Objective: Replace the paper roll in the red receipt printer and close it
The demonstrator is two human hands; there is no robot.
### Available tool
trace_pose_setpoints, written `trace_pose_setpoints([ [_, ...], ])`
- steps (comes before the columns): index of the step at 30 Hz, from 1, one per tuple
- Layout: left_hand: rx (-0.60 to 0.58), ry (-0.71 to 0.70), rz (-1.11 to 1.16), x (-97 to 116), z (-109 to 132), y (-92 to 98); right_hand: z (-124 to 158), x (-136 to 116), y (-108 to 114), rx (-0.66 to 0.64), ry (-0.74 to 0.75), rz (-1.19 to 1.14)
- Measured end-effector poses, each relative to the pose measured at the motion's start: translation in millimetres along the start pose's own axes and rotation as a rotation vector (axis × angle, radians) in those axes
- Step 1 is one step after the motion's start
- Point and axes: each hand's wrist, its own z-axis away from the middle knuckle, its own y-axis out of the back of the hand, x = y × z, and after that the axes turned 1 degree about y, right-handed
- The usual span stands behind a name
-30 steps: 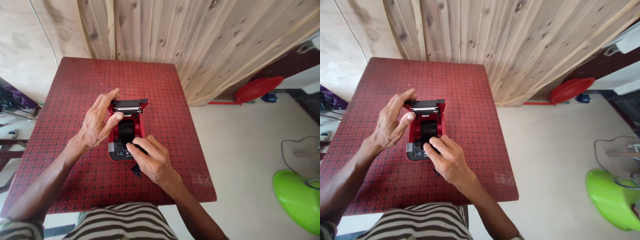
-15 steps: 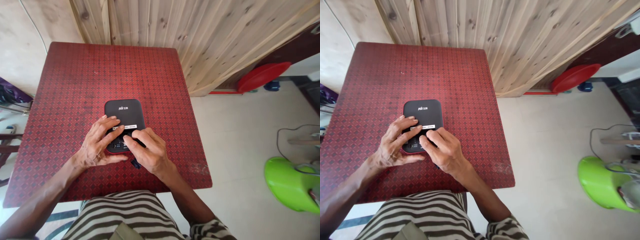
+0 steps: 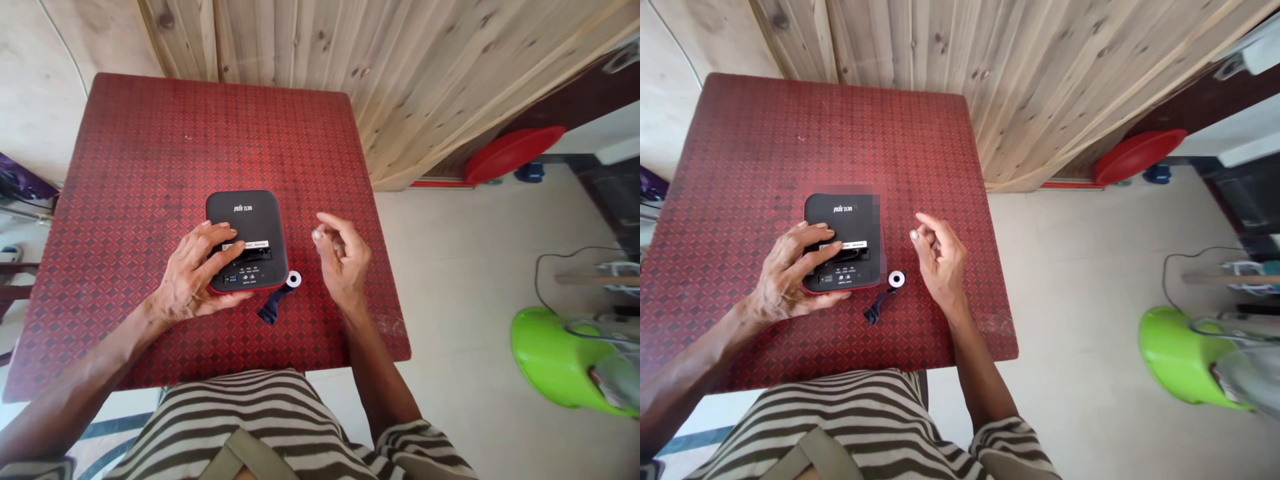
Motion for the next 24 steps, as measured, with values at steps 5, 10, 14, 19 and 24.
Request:
trace_pose_setpoints([
  [5, -0.027, 0.049, 0.016, 6.5, 4.6, 3.7, 4.9, 37.7, -15.7, -0.087, -0.211, -0.137],
  [10, 0.142, 0.194, -0.058, 21.4, 29.0, 0.5, 4.9, 44.4, -23.0, -0.168, -0.223, -0.083],
  [14, 0.197, 0.191, -0.141, 23.9, 47.9, -6.4, 3.5, 42.9, -25.0, -0.168, -0.186, -0.044],
  [19, 0.223, 0.196, -0.15, 20.5, 52.3, -11.1, 3.1, 44.5, -27.2, -0.17, -0.184, -0.031],
  [24, 0.244, 0.197, -0.13, 22.6, 49.4, -11.0, 2.8, 43.6, -26.6, -0.165, -0.189, -0.041],
])
